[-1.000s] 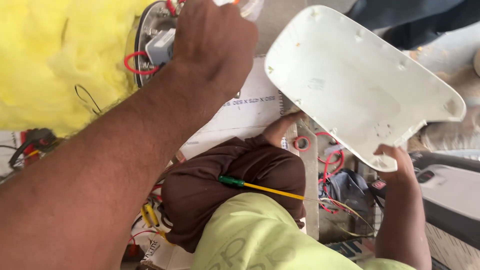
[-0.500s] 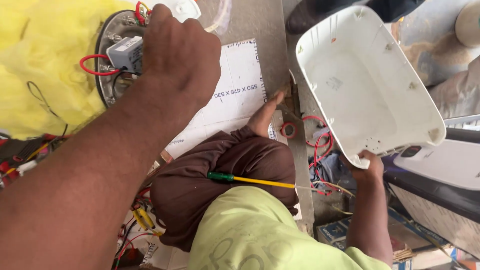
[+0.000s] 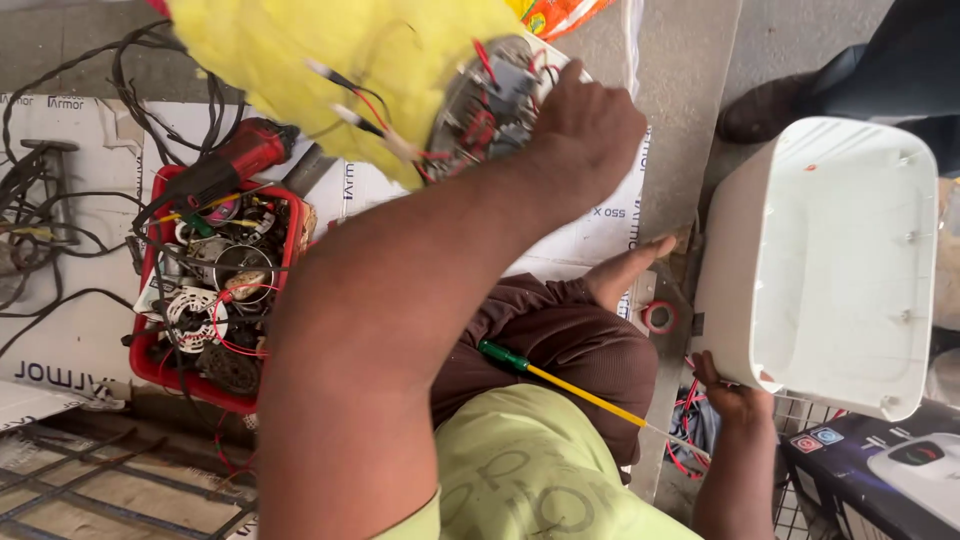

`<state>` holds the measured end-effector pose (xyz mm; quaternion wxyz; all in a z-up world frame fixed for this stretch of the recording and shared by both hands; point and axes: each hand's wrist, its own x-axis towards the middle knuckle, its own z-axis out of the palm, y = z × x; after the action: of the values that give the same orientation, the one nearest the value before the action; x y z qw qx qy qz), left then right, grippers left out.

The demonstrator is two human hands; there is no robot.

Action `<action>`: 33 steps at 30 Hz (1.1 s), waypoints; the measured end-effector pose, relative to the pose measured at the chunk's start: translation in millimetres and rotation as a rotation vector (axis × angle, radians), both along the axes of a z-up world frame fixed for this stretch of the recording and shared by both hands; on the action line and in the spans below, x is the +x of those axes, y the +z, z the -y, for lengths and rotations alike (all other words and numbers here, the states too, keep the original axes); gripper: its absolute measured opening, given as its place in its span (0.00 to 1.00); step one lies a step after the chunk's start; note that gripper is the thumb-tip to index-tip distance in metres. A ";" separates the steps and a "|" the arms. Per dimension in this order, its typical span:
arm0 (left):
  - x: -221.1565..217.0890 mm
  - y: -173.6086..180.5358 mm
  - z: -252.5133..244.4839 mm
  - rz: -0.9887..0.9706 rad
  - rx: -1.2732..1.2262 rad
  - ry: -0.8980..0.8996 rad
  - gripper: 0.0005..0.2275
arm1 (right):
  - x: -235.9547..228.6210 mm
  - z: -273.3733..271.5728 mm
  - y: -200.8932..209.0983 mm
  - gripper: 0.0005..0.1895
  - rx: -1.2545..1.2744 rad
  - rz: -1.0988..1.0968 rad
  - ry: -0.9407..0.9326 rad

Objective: The person sits on the ground repairing a white electric water heater. They unscrew the back cover with a screwdriver, remove the cover, handle the internal fittings and wiring, and manipulate red wires near the opened unit.

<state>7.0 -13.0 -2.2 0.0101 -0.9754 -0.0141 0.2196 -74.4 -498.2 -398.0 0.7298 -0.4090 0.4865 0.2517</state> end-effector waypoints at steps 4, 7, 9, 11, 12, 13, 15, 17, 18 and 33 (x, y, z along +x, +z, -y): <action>2.0 -19.9 13.9 -0.059 -0.035 -0.067 0.07 | -7.9 11.3 -25.0 0.20 0.104 0.059 -0.032; 2.6 -42.9 23.7 -0.121 -0.058 -0.090 0.08 | -12.5 20.6 -41.9 0.18 0.135 0.081 -0.052; -0.3 -62.9 31.0 -0.152 -0.076 -0.094 0.10 | -15.7 18.9 -41.3 0.18 0.155 0.068 -0.079; -3.6 -83.9 41.3 -0.125 -0.051 -0.096 0.12 | -20.7 12.5 -31.4 0.17 0.135 0.078 -0.098; -3.6 -96.8 46.2 -0.125 -0.057 -0.100 0.12 | -22.7 15.3 -31.6 0.17 0.129 0.078 -0.101; -3.3 -109.9 51.3 -0.160 -0.064 -0.080 0.12 | -24.2 18.2 -32.0 0.16 0.201 0.104 -0.061; -3.2 -121.3 59.3 -0.196 -0.075 -0.066 0.12 | -25.2 16.6 -27.3 0.16 0.268 0.131 -0.024; -4.4 -117.5 66.3 -0.303 -0.052 -0.083 0.12 | -26.3 9.5 -15.5 0.16 0.313 0.033 -0.144; -4.7 -116.6 69.1 -0.304 -0.055 -0.092 0.12 | -29.1 9.8 -14.8 0.16 0.307 0.034 -0.152; -17.7 -190.0 77.6 -0.418 -0.034 -0.128 0.12 | -42.5 -14.7 43.8 0.34 0.232 0.011 -0.259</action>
<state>-10.6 -90.6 -192.2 0.0103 -0.9076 0.0541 0.4163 -116.9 -483.5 -354.2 0.8011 -0.2572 0.4989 0.2079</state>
